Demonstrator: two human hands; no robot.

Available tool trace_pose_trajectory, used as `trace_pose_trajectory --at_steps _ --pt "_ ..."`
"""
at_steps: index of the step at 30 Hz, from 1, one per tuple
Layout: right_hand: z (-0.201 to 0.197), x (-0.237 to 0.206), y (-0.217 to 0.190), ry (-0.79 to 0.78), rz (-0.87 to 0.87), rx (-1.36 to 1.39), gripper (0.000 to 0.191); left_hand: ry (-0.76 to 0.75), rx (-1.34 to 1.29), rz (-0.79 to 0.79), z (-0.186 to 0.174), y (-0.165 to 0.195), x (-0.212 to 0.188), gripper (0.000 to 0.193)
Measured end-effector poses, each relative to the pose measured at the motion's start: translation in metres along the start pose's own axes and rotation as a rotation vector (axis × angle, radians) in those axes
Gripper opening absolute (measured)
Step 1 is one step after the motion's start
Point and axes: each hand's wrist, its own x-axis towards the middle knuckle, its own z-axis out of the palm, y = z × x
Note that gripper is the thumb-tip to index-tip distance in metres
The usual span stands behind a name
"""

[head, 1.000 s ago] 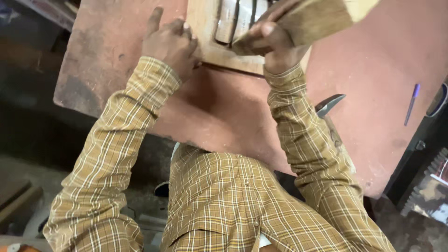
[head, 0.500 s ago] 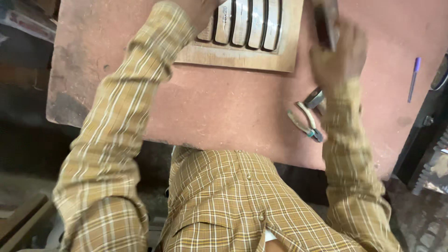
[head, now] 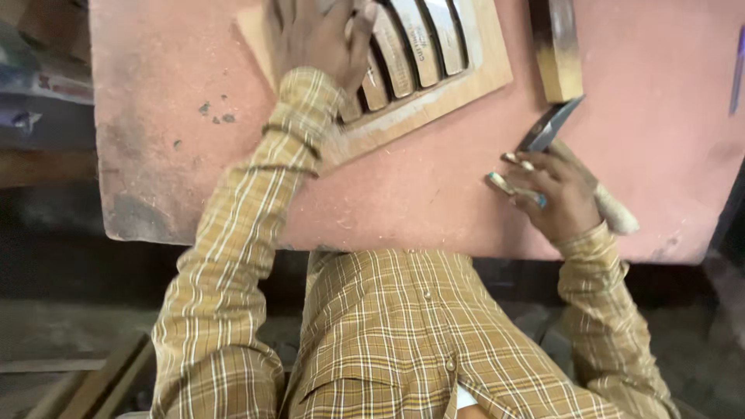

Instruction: The person places curved wooden blocks one by one into a rectangular wooden frame on the workbench, pressing them to seat them in the recesses. They use a wooden mallet to tap the blocks into place and later use pliers to work on the fitted blocks, arranging the set labeled for cutting die work.

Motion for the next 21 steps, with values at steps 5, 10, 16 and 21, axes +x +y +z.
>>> trace_pose_trajectory --at_steps 5,10,16,21 --pt "0.002 0.004 0.005 0.013 0.110 0.254 0.041 0.223 0.157 0.006 0.027 0.008 -0.056 0.059" --pt "0.020 0.024 -0.030 0.503 0.079 1.668 0.025 0.204 0.094 -0.070 0.039 0.009 -0.077 0.058" --pt "0.045 0.085 -0.080 0.754 -0.204 1.847 0.029 0.240 0.052 -0.061 0.038 0.011 -0.084 0.052" --pt "0.052 0.095 -0.107 0.756 -0.094 1.700 0.042 0.245 -0.002 -0.071 0.035 0.012 -0.084 0.052"
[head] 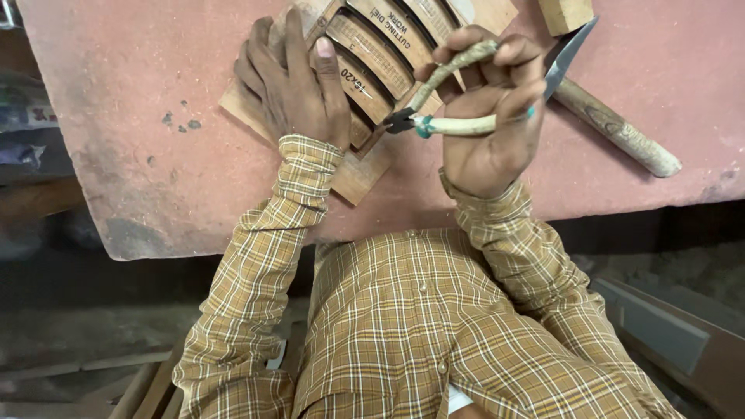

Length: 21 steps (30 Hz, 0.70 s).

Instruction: The person places curved wooden blocks one by one into a rectangular wooden frame on the workbench, pressing them to seat them in the recesses. They use a wooden mallet to tap the blocks into place and later use pliers to work on the fitted blocks, arranging the set labeled for cutting die work.

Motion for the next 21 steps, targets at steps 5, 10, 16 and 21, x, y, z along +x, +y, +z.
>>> trace_pose_trajectory --at_steps 5,10,16,21 --pt "0.022 -0.007 0.002 -0.042 -0.058 -0.132 0.051 0.024 -0.027 -0.003 0.002 -0.002 -0.001 0.052" --pt "0.062 -0.016 0.027 0.044 -0.119 -0.359 0.052 0.020 0.000 -0.014 0.010 -0.012 0.000 0.051" --pt "0.093 -0.037 0.054 -0.088 -0.155 -0.757 0.053 -0.003 0.079 0.087 0.019 -0.042 0.003 0.060" --pt "0.093 -0.020 0.061 -0.172 -0.383 -0.921 0.031 0.012 0.043 0.228 0.015 -0.057 -0.005 0.060"
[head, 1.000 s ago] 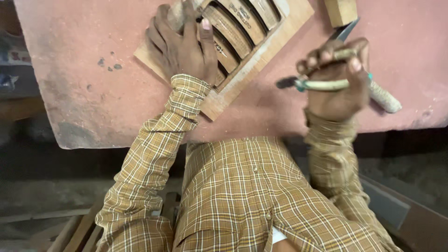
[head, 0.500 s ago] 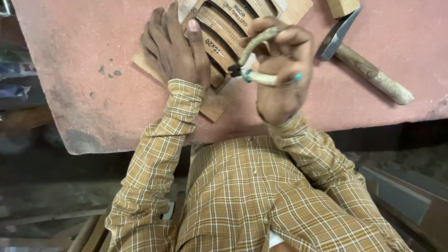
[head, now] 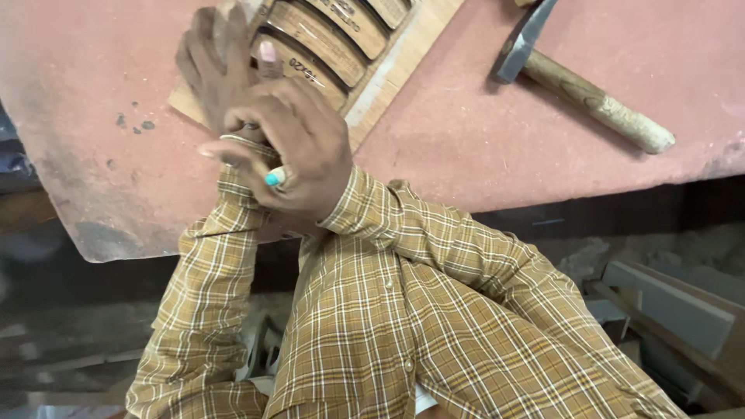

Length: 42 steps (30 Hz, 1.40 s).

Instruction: The person places curved wooden blocks one by one into a rectangular wooden frame on the workbench, pressing them to seat them in the recesses. They use a wooden mallet to tap the blocks into place and later use pliers to work on the fitted blocks, arranging the set labeled for cutting die work.

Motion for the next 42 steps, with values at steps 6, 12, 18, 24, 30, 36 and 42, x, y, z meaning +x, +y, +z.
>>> trace_pose_trajectory --at_steps 6,12,18,24,30,36,42 --pt "-0.011 0.004 0.010 -0.080 -0.067 0.095 0.029 -0.015 -0.042 0.073 -0.006 -0.004 -0.003 0.051" --pt "-0.015 0.006 0.025 -0.192 -0.107 0.104 0.028 -0.042 -0.039 0.085 0.002 -0.016 0.000 0.055" --pt "-0.024 0.001 0.010 -0.196 -0.110 0.168 0.028 0.023 -0.064 0.024 0.002 -0.007 0.004 0.063" --pt "-0.033 -0.010 0.011 -0.311 -0.160 0.149 0.034 -0.020 -0.154 -0.007 -0.010 0.007 0.002 0.058" --pt "-0.041 0.007 0.025 -0.488 -0.214 0.366 0.028 -0.022 -0.235 -0.017 -0.012 0.001 0.009 0.054" --pt "-0.056 0.026 0.033 -0.609 -0.162 0.478 0.034 -0.036 -0.192 0.038 -0.019 0.002 0.005 0.056" --pt "-0.058 0.037 0.035 -0.635 -0.219 0.614 0.029 -0.024 -0.197 0.050 -0.020 0.006 0.009 0.058"
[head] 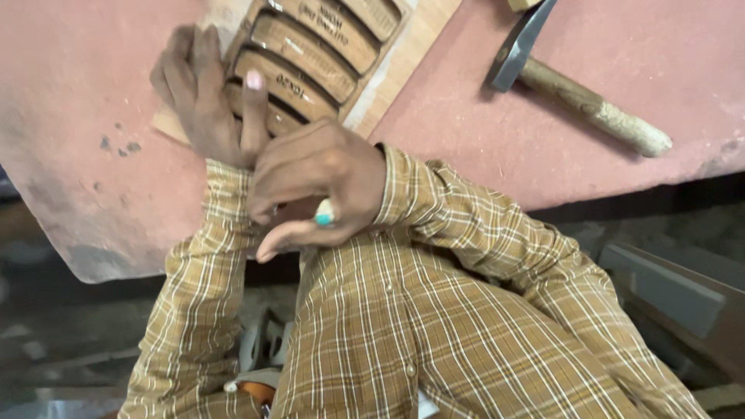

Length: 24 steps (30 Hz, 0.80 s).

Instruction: The person places curved wooden blocks one by one into a rectangular wooden frame on the workbench, pressing them to seat them in the recesses. They use a wooden mallet to tap the blocks into place and later use pliers to work on the fitted blocks, arranging the set labeled for cutting die work.

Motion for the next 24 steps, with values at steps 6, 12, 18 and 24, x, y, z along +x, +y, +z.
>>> trace_pose_trajectory --at_steps 6,12,18,24 --pt "-0.042 -0.008 -0.005 0.406 0.031 0.246 0.032 0.036 0.012 -0.088 0.009 0.007 0.000 0.056" --pt "-0.077 -0.050 -0.005 0.758 0.141 0.576 0.042 0.049 0.005 -0.117 0.006 0.014 0.001 0.056" --pt "-0.063 -0.054 -0.003 0.754 0.228 0.494 0.046 0.038 -0.052 -0.156 0.001 0.022 0.003 0.059" --pt "-0.054 -0.035 -0.005 0.658 0.274 0.465 0.045 0.039 -0.051 -0.191 -0.001 0.028 0.005 0.058"
